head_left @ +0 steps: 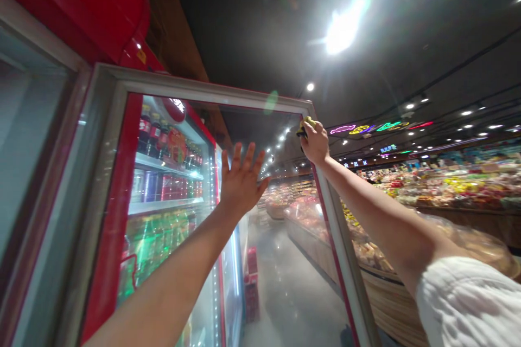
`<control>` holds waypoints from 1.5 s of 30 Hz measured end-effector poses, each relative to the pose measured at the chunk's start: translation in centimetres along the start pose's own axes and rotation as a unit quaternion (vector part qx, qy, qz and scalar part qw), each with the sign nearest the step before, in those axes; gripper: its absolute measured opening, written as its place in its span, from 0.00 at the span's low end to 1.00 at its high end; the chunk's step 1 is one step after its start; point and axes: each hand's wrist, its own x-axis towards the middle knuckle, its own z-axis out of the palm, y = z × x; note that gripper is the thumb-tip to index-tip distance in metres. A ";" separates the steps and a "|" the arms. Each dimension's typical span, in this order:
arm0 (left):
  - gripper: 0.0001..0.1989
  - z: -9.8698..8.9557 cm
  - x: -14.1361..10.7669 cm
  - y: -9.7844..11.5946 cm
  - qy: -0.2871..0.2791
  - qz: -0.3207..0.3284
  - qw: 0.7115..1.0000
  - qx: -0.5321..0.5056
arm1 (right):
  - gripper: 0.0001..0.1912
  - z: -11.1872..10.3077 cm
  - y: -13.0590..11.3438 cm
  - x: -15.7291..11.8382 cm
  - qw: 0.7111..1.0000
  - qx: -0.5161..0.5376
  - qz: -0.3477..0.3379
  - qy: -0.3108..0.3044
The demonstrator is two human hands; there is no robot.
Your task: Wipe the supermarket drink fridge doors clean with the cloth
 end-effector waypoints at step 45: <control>0.40 -6.3 -6.7 -8.0 -0.052 -0.102 0.990 0.084 | 0.29 -0.8 -17.2 -5.4 0.966 0.170 -0.189 -0.035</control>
